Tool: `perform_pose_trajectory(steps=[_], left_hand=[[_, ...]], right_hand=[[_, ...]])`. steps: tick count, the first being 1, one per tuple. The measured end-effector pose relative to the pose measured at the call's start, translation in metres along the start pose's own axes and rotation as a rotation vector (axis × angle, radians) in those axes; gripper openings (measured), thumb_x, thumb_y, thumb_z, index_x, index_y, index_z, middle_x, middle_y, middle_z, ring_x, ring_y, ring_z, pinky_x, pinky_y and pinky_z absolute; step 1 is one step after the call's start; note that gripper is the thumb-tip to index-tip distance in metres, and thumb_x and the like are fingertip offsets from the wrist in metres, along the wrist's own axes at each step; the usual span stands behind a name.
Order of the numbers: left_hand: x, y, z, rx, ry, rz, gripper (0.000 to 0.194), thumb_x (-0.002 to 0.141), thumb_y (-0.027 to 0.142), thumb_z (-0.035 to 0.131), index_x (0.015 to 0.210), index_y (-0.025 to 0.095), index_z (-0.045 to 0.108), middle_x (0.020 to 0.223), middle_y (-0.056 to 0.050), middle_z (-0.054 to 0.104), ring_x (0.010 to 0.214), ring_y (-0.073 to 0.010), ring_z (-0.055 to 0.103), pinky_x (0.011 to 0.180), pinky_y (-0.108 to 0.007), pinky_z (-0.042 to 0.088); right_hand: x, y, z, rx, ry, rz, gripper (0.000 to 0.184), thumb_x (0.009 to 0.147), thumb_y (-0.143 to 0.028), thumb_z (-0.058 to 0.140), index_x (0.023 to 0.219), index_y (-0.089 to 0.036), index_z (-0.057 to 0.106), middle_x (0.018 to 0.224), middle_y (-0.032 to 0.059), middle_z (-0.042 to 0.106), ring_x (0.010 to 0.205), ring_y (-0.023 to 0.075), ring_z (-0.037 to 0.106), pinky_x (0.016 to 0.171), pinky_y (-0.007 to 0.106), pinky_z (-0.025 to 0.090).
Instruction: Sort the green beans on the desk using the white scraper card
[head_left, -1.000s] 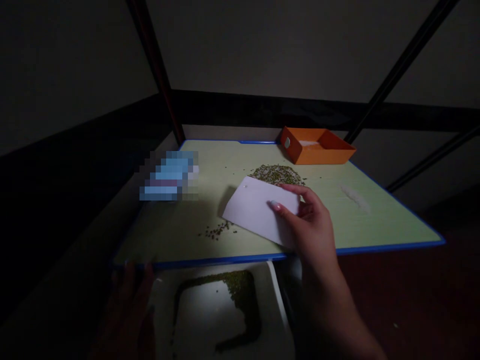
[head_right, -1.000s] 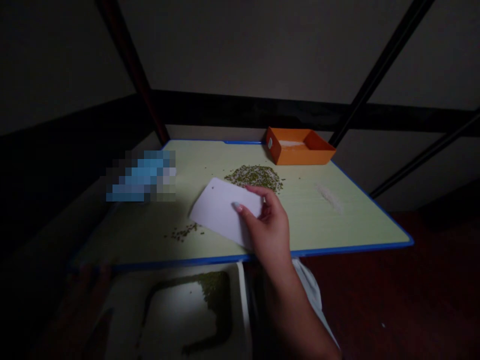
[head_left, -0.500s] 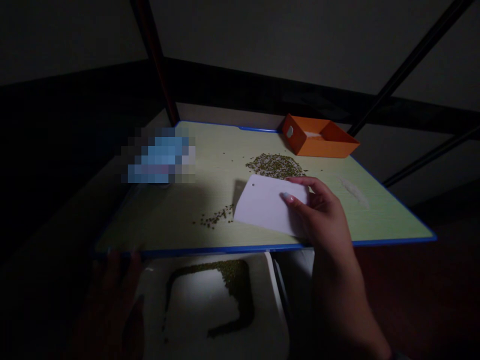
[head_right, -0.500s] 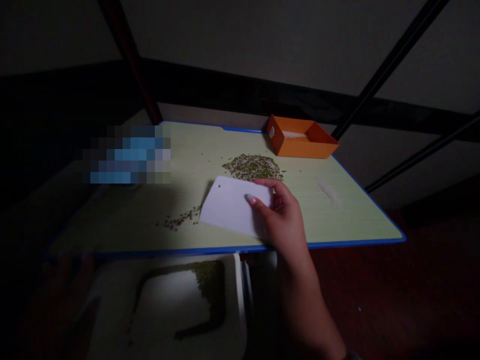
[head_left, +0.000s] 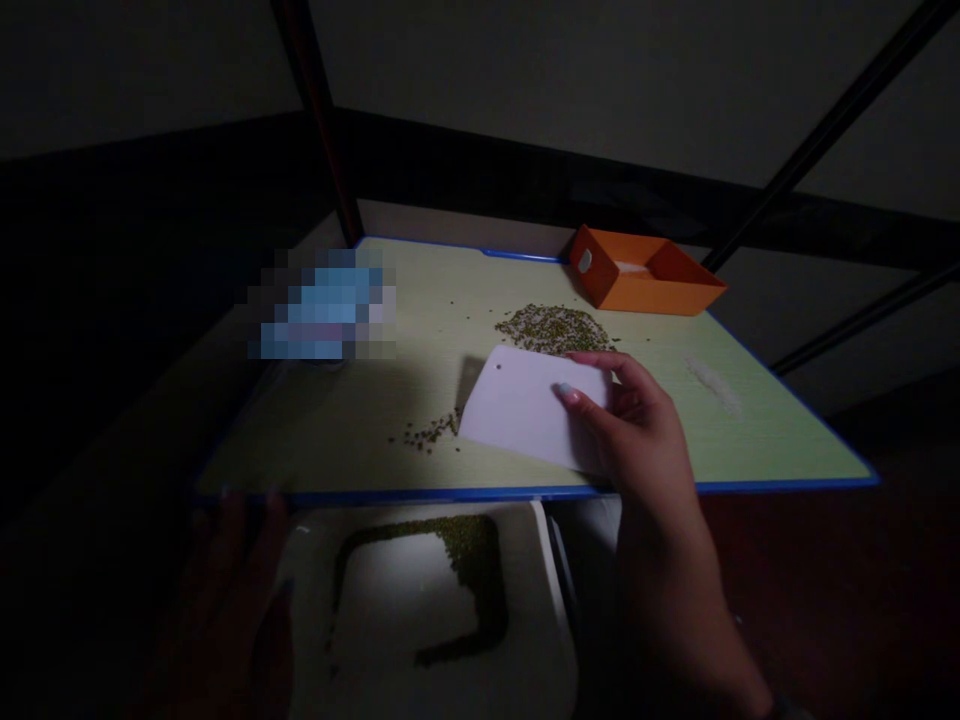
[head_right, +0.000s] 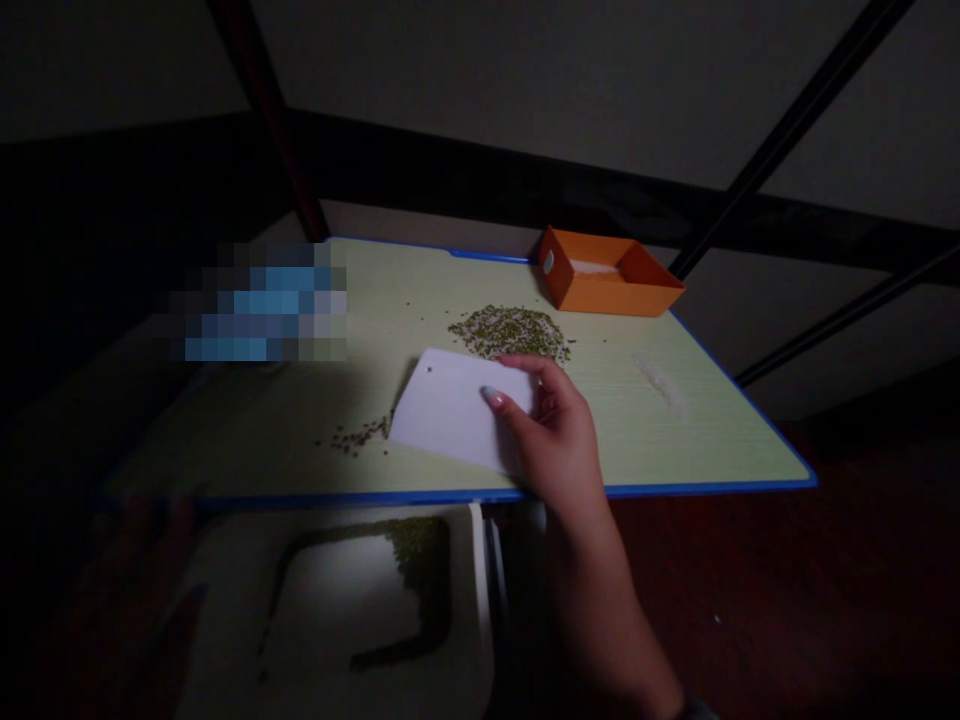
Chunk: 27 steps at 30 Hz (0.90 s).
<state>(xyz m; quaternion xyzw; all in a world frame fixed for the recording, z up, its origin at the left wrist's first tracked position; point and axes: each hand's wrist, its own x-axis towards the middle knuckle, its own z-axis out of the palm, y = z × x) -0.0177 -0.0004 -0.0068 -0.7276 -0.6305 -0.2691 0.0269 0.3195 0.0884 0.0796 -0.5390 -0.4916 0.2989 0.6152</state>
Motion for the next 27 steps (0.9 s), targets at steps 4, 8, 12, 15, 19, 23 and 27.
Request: perform_pose_trajectory(steps=[4,8,12,15,19,23,27], left_hand=[[0.000,0.003,-0.002,0.012,0.000,-0.001,0.072,0.094,0.030,0.040,0.159,0.042,0.012,0.178,0.007,0.008,0.164,-0.0309,0.016,0.134,-0.067,0.024],[0.000,0.003,-0.003,-0.004,-0.002,-0.001,0.072,0.094,0.031,0.040,0.159,0.042,0.012,0.178,0.007,0.011,0.164,-0.0295,0.016,0.136,-0.065,0.022],[0.000,0.003,-0.003,0.008,-0.001,0.004,0.071,0.095,0.029,0.040,0.159,0.041,0.012,0.178,0.009,0.008,0.165,-0.0266,0.013,0.137,-0.061,0.020],[0.001,0.002,-0.003,0.015,0.018,0.026,0.071,0.095,0.028,0.041,0.159,0.040,0.014,0.178,0.008,0.010,0.164,-0.0256,0.015,0.137,-0.059,0.020],[0.000,0.002,-0.002,0.016,0.022,0.010,0.070,0.095,0.030,0.042,0.158,0.042,0.015,0.177,0.007,0.014,0.162,-0.0280,0.022,0.135,-0.063,0.026],[-0.002,0.001,0.001,-0.005,0.032,-0.038,0.068,0.095,0.032,0.040,0.158,0.045,0.016,0.177,0.007,0.015,0.161,-0.0302,0.025,0.132,-0.068,0.030],[-0.002,0.001,0.003,-0.005,0.028,-0.020,0.069,0.094,0.032,0.040,0.158,0.044,0.015,0.176,0.007,0.016,0.161,-0.0295,0.025,0.131,-0.067,0.031]], right_hand=[[0.000,-0.001,0.003,0.018,0.018,0.014,0.028,0.073,-0.025,0.081,0.099,-0.028,0.073,0.091,0.0003,0.073,0.084,0.0213,0.066,0.071,0.037,0.055],[-0.001,-0.002,0.006,0.035,0.000,0.019,0.028,0.073,-0.025,0.081,0.100,-0.027,0.073,0.095,0.0009,0.074,0.087,0.0219,0.067,0.072,0.037,0.055],[-0.002,-0.003,0.006,0.045,-0.018,0.024,0.028,0.072,-0.024,0.081,0.099,-0.028,0.073,0.100,0.0010,0.076,0.086,0.0209,0.067,0.069,0.035,0.054],[-0.002,-0.004,0.004,0.053,-0.024,0.035,0.028,0.072,-0.025,0.081,0.099,-0.028,0.072,0.096,0.0006,0.075,0.079,0.0200,0.065,0.065,0.034,0.053],[-0.003,-0.007,0.000,0.065,-0.011,0.029,0.028,0.074,-0.025,0.081,0.100,-0.028,0.072,0.088,-0.0006,0.073,0.076,0.0190,0.064,0.065,0.033,0.051],[-0.004,-0.006,-0.003,0.062,-0.015,0.025,0.026,0.075,-0.022,0.082,0.099,-0.028,0.073,0.088,-0.0016,0.072,0.076,0.0178,0.063,0.065,0.032,0.050],[-0.005,-0.005,-0.003,0.083,-0.064,0.042,0.027,0.074,-0.019,0.082,0.098,-0.029,0.075,0.092,-0.0020,0.073,0.078,0.0161,0.062,0.065,0.029,0.048]])
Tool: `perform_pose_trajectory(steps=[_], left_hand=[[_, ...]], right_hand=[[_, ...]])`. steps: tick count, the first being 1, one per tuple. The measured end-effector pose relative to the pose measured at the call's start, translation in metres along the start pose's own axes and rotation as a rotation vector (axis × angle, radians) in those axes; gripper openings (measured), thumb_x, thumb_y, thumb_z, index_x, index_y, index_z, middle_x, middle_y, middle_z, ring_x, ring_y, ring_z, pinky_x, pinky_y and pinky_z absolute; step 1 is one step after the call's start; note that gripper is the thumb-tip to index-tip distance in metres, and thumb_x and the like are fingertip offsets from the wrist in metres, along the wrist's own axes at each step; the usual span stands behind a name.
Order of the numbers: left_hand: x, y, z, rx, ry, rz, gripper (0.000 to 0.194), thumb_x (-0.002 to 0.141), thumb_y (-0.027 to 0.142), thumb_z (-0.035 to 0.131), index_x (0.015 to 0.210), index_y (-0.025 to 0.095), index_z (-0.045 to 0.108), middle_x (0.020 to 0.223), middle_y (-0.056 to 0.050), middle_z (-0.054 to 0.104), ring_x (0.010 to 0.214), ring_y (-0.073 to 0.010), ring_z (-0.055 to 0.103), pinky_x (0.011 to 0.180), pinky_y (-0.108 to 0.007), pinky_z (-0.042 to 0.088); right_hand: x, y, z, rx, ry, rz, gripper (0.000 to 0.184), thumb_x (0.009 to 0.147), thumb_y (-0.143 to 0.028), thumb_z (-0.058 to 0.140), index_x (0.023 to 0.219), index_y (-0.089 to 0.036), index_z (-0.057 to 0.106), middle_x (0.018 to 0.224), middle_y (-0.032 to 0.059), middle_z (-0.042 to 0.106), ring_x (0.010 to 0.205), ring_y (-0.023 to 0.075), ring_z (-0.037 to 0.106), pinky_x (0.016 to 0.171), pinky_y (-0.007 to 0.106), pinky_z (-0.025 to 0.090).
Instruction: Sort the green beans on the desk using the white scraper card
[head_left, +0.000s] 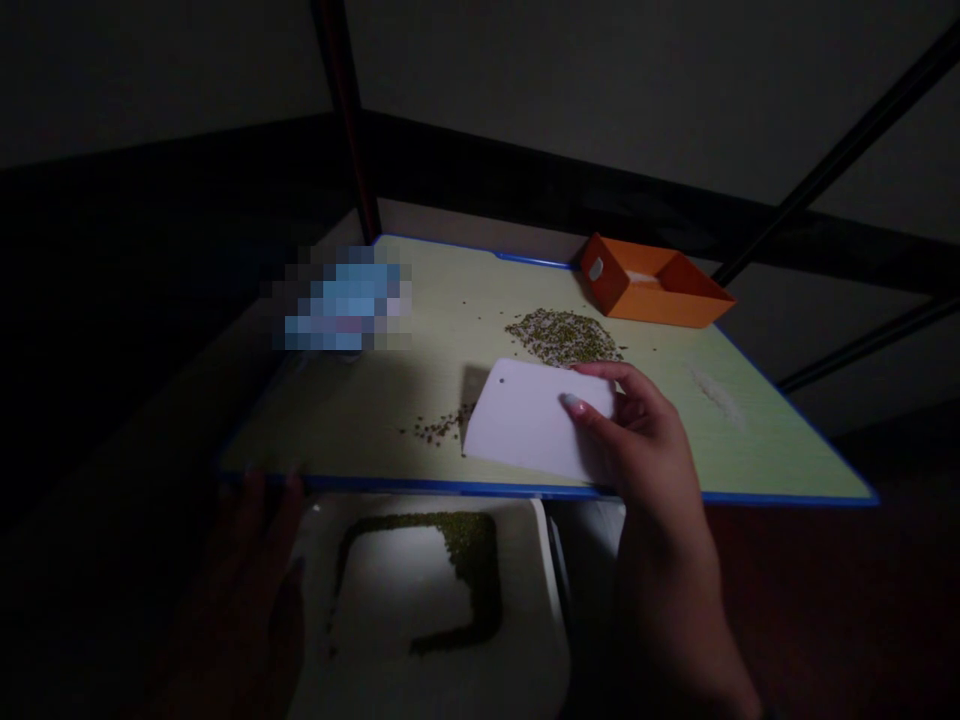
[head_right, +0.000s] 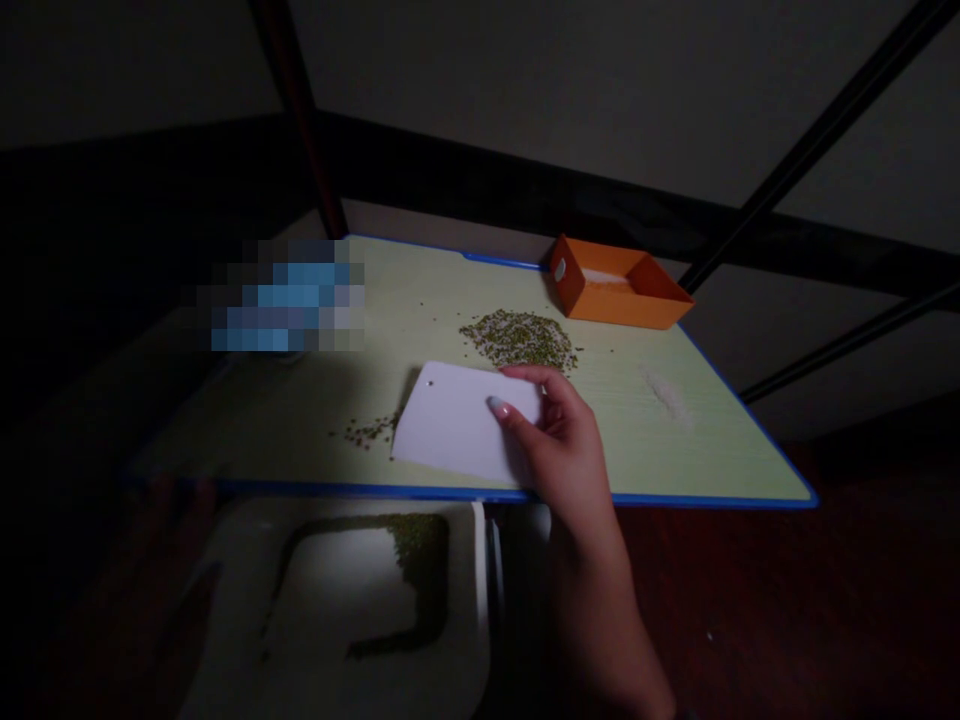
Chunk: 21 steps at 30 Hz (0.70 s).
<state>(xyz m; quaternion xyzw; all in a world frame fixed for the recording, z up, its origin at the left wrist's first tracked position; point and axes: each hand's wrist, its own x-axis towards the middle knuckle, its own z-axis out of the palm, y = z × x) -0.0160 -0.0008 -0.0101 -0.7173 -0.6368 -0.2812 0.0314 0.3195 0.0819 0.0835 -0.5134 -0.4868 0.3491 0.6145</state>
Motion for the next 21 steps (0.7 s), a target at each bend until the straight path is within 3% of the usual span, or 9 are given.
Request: perform_pose_trajectory(steps=[3,7,15,21], left_hand=[[0.000,-0.003,0.001,0.011,0.031,0.013,0.069,0.094,0.033,0.038,0.158,0.045,0.015,0.176,0.009,0.017,0.161,-0.0291,0.025,0.129,-0.065,0.031],[0.000,-0.010,0.002,0.031,-0.017,0.046,0.073,0.092,0.034,0.041,0.159,0.042,0.013,0.177,0.006,0.012,0.161,-0.0310,0.023,0.126,-0.063,0.037],[0.002,-0.011,0.006,0.055,-0.005,0.041,0.072,0.093,0.034,0.040,0.159,0.042,0.012,0.177,0.004,0.013,0.160,-0.0328,0.025,0.120,-0.064,0.046],[0.003,0.003,0.000,0.007,0.051,0.018,0.068,0.094,0.034,0.036,0.158,0.044,0.015,0.176,0.007,0.018,0.160,-0.0291,0.027,0.126,-0.064,0.035]], right_hand=[[-0.003,-0.001,0.003,0.019,-0.072,-0.005,0.026,0.075,-0.019,0.082,0.098,-0.031,0.076,0.095,-0.0024,0.074,0.081,0.0160,0.063,0.067,0.029,0.049],[-0.006,-0.002,0.005,0.059,-0.125,-0.006,0.025,0.076,-0.018,0.082,0.097,-0.031,0.077,0.093,-0.0028,0.075,0.080,0.0160,0.065,0.067,0.029,0.050],[-0.003,0.001,0.002,0.075,-0.026,0.002,0.028,0.074,-0.019,0.084,0.098,-0.031,0.076,0.092,-0.0029,0.075,0.077,0.0154,0.064,0.064,0.029,0.049],[-0.003,-0.001,0.000,-0.008,0.112,-0.028,0.028,0.074,-0.024,0.085,0.100,-0.029,0.075,0.091,-0.0007,0.074,0.080,0.0189,0.065,0.067,0.033,0.052]])
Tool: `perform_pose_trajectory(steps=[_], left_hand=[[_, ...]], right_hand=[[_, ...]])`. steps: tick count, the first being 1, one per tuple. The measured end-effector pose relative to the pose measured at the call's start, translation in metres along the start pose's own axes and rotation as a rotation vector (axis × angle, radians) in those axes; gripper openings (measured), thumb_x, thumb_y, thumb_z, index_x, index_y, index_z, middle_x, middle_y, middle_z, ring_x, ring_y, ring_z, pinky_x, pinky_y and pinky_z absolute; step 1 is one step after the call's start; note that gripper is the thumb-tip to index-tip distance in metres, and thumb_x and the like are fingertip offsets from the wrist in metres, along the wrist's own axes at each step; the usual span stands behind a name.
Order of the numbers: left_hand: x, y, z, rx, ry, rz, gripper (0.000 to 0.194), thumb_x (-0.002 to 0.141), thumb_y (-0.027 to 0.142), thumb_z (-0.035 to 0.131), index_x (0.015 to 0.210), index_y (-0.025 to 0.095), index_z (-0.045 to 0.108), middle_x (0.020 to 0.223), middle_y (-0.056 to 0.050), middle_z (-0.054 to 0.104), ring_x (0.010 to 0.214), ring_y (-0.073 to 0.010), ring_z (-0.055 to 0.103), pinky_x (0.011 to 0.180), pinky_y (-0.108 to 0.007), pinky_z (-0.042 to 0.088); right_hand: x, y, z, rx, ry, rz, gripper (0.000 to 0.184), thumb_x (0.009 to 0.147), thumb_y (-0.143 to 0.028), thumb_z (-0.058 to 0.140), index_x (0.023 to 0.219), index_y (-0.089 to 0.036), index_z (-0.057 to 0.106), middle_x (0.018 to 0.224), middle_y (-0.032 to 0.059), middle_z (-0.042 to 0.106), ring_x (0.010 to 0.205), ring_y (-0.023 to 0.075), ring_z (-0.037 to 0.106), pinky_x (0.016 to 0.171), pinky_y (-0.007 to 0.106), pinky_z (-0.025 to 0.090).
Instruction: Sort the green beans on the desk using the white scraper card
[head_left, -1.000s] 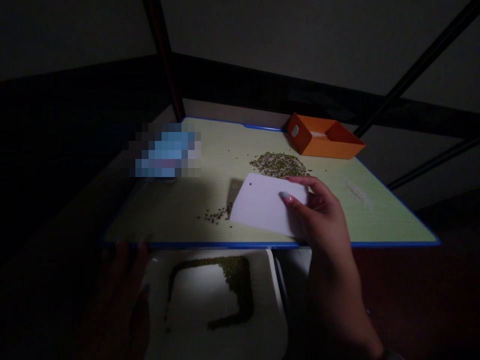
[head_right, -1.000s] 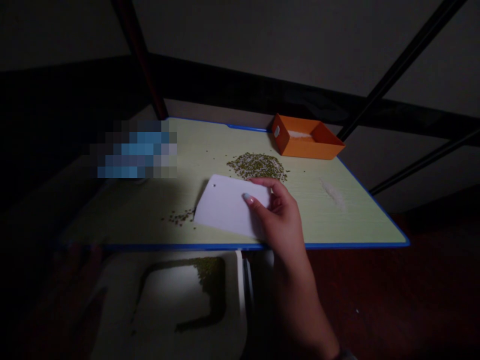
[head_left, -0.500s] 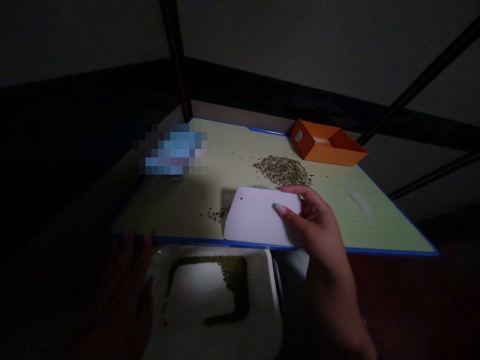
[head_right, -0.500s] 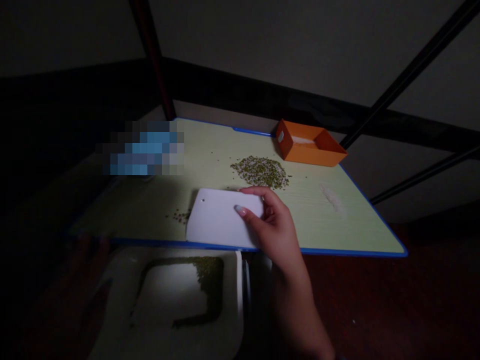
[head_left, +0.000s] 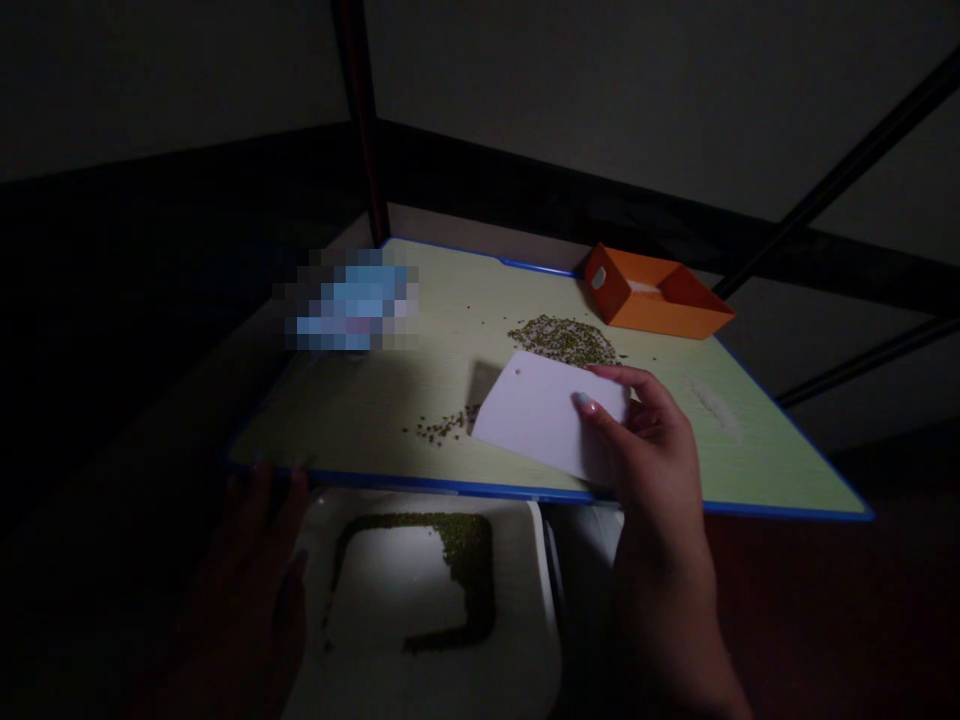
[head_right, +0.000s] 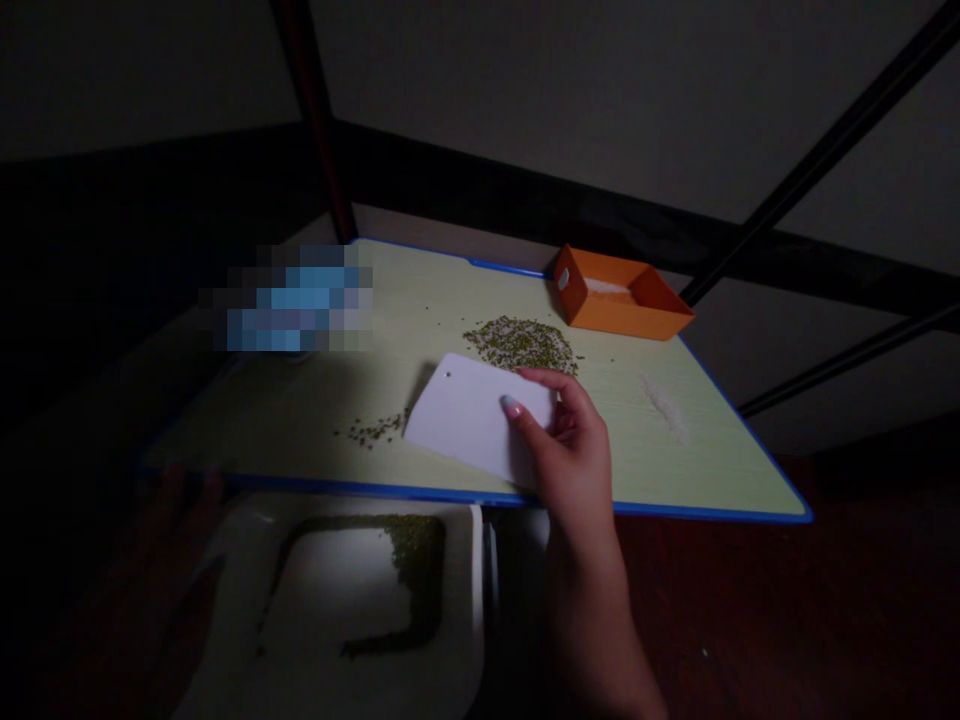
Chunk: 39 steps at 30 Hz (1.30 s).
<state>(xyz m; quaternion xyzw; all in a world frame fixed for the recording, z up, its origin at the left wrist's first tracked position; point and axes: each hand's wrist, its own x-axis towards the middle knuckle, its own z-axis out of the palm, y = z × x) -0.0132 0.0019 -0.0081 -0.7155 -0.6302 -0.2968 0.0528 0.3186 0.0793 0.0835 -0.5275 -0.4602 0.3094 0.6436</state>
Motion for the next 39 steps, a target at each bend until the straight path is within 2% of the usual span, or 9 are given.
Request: perform_pose_trajectory(steps=[4,9,14,18,23,27,32,36,39], left_hand=[[-0.001,-0.005,0.001,0.022,-0.044,0.001,0.070,0.094,0.034,0.038,0.158,0.044,0.012,0.176,0.010,0.010,0.161,-0.0278,0.022,0.125,-0.058,0.040],[-0.004,-0.011,0.005,0.007,-0.032,-0.014,0.071,0.093,0.034,0.038,0.159,0.041,0.014,0.177,0.008,0.014,0.162,-0.0286,0.023,0.129,-0.063,0.030],[-0.006,-0.009,0.005,0.015,-0.035,0.024,0.071,0.092,0.035,0.041,0.159,0.040,0.016,0.177,0.006,0.014,0.161,-0.0288,0.025,0.127,-0.060,0.035],[-0.005,-0.007,0.003,-0.010,-0.026,-0.028,0.070,0.093,0.034,0.039,0.158,0.042,0.016,0.177,0.006,0.014,0.161,-0.0295,0.023,0.130,-0.063,0.028],[-0.004,-0.009,0.002,-0.003,-0.069,-0.015,0.073,0.092,0.033,0.041,0.158,0.043,0.012,0.177,0.004,0.016,0.161,-0.0314,0.022,0.129,-0.065,0.032],[-0.003,-0.001,0.001,-0.029,-0.045,-0.067,0.069,0.094,0.034,0.039,0.158,0.045,0.015,0.177,0.004,0.017,0.161,-0.0318,0.024,0.129,-0.067,0.032],[-0.002,0.003,0.000,-0.018,-0.040,-0.049,0.068,0.095,0.033,0.038,0.158,0.044,0.015,0.177,0.005,0.017,0.161,-0.0296,0.024,0.130,-0.065,0.031],[-0.003,-0.001,0.001,-0.005,-0.052,-0.046,0.069,0.095,0.034,0.038,0.158,0.045,0.014,0.177,0.005,0.016,0.161,-0.0304,0.023,0.129,-0.065,0.035],[-0.003,0.000,0.001,-0.011,-0.045,-0.050,0.068,0.095,0.034,0.038,0.158,0.045,0.014,0.177,0.004,0.017,0.160,-0.0313,0.025,0.128,-0.068,0.035]], right_hand=[[-0.006,-0.003,0.006,-0.024,-0.020,-0.019,0.027,0.077,-0.026,0.082,0.102,-0.029,0.073,0.098,0.0006,0.075,0.083,0.0199,0.067,0.069,0.035,0.054],[-0.008,-0.004,0.008,-0.096,-0.040,-0.035,0.026,0.078,-0.027,0.081,0.103,-0.028,0.072,0.097,0.0015,0.074,0.086,0.0214,0.068,0.070,0.036,0.055],[-0.006,0.000,0.008,-0.091,-0.007,-0.042,0.025,0.080,-0.027,0.079,0.103,-0.028,0.070,0.102,0.0021,0.075,0.089,0.0219,0.069,0.073,0.036,0.057],[-0.006,0.002,0.010,-0.059,-0.048,-0.030,0.027,0.080,-0.026,0.079,0.106,-0.029,0.070,0.100,0.0009,0.074,0.086,0.0206,0.068,0.072,0.036,0.056],[-0.005,0.003,0.008,-0.075,-0.099,-0.028,0.027,0.081,-0.025,0.079,0.106,-0.029,0.070,0.098,0.0004,0.073,0.091,0.0212,0.067,0.076,0.037,0.055],[-0.005,0.001,0.009,-0.080,-0.128,-0.029,0.026,0.080,-0.026,0.079,0.105,-0.029,0.071,0.098,0.0005,0.073,0.089,0.0212,0.067,0.075,0.037,0.056],[-0.009,-0.002,0.014,-0.021,-0.159,-0.029,0.025,0.079,-0.023,0.080,0.102,-0.029,0.072,0.100,0.0005,0.075,0.091,0.0205,0.068,0.076,0.036,0.056],[-0.011,-0.004,0.016,0.019,-0.252,-0.012,0.024,0.080,-0.023,0.078,0.102,-0.030,0.071,0.100,-0.0007,0.075,0.086,0.0185,0.068,0.071,0.033,0.056],[-0.012,-0.005,0.015,0.019,-0.245,-0.010,0.024,0.080,-0.024,0.078,0.102,-0.029,0.070,0.100,0.0000,0.075,0.083,0.0190,0.068,0.067,0.033,0.056]])
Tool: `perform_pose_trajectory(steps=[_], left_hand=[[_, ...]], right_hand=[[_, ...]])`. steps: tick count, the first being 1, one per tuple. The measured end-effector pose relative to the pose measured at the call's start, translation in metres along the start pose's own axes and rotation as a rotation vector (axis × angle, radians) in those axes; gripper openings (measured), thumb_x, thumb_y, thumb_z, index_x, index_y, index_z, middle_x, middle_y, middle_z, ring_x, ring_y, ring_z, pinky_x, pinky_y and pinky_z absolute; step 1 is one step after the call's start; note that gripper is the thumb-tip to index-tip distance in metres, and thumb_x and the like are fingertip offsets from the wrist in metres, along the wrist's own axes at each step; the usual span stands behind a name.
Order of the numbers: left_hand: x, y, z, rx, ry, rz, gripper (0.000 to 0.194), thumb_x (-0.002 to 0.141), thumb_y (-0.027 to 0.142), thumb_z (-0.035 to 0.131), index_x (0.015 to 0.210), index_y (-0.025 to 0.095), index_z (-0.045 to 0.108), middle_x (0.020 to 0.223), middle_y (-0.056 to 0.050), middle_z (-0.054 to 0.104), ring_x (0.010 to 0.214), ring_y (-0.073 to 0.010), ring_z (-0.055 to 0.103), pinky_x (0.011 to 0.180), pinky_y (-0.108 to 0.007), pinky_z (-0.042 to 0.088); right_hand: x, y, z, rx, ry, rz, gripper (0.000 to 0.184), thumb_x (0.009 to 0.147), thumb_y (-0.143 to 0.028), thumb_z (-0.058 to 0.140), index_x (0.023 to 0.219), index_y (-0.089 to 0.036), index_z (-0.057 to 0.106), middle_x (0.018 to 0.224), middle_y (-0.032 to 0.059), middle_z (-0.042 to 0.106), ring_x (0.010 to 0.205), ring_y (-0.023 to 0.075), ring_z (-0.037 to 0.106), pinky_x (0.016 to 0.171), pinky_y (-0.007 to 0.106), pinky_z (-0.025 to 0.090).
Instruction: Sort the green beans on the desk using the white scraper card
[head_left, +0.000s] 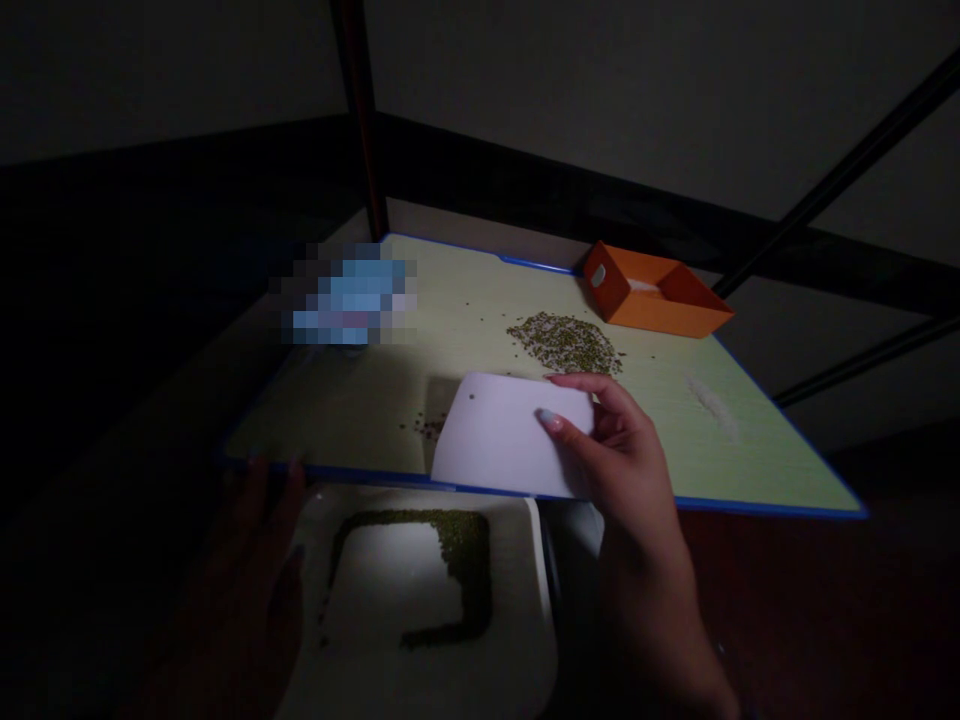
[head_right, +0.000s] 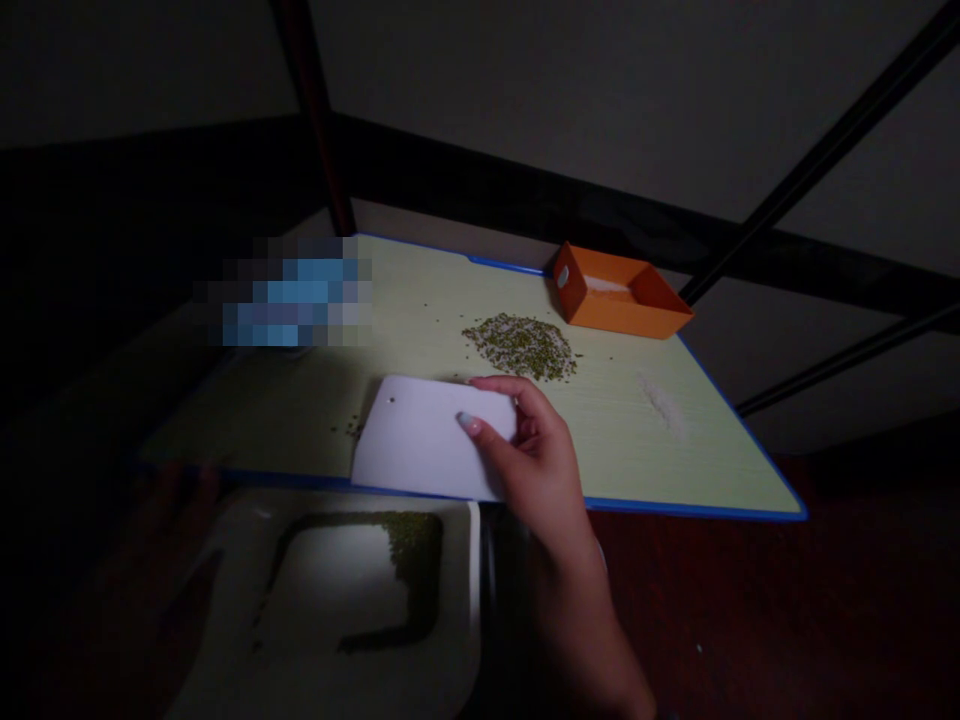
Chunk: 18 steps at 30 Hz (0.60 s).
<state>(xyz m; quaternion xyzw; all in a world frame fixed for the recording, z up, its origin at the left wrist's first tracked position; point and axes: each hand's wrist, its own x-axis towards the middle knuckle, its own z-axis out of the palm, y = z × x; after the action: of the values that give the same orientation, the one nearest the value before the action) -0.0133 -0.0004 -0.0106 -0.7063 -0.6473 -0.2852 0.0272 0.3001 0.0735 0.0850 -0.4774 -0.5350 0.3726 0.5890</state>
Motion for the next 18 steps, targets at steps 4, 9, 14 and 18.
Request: perform_pose_trajectory(steps=[4,9,14,18], left_hand=[[0.001,0.002,-0.001,0.005,0.011,-0.010,0.067,0.095,0.035,0.037,0.158,0.046,0.015,0.176,0.005,0.019,0.159,-0.0313,0.027,0.128,-0.068,0.037],[0.002,0.003,0.000,-0.016,0.026,-0.011,0.067,0.095,0.035,0.037,0.157,0.048,0.015,0.176,0.009,0.018,0.159,-0.0298,0.026,0.125,-0.063,0.044],[0.002,0.004,0.001,-0.036,0.016,-0.010,0.068,0.095,0.035,0.038,0.157,0.047,0.015,0.176,0.008,0.017,0.160,-0.0296,0.026,0.131,-0.064,0.033],[0.001,0.003,0.002,-0.024,0.024,0.001,0.069,0.094,0.034,0.040,0.157,0.046,0.016,0.177,0.008,0.016,0.161,-0.0297,0.025,0.132,-0.064,0.031]], right_hand=[[0.001,-0.001,-0.009,-0.091,0.153,-0.044,0.026,0.082,-0.027,0.078,0.106,-0.030,0.069,0.105,0.0019,0.074,0.090,0.0219,0.069,0.072,0.036,0.057],[0.007,0.003,-0.029,-0.212,0.411,-0.112,0.030,0.079,-0.032,0.083,0.107,-0.029,0.071,0.113,0.0044,0.073,0.092,0.0232,0.068,0.073,0.037,0.054],[0.014,0.013,-0.037,-0.258,0.399,-0.104,0.030,0.079,-0.029,0.081,0.107,-0.029,0.069,0.107,0.0045,0.072,0.094,0.0247,0.067,0.079,0.042,0.055],[0.016,0.013,-0.025,-0.296,0.345,-0.120,0.030,0.082,-0.027,0.076,0.111,-0.028,0.067,0.111,0.0047,0.072,0.102,0.0257,0.068,0.092,0.047,0.056]])
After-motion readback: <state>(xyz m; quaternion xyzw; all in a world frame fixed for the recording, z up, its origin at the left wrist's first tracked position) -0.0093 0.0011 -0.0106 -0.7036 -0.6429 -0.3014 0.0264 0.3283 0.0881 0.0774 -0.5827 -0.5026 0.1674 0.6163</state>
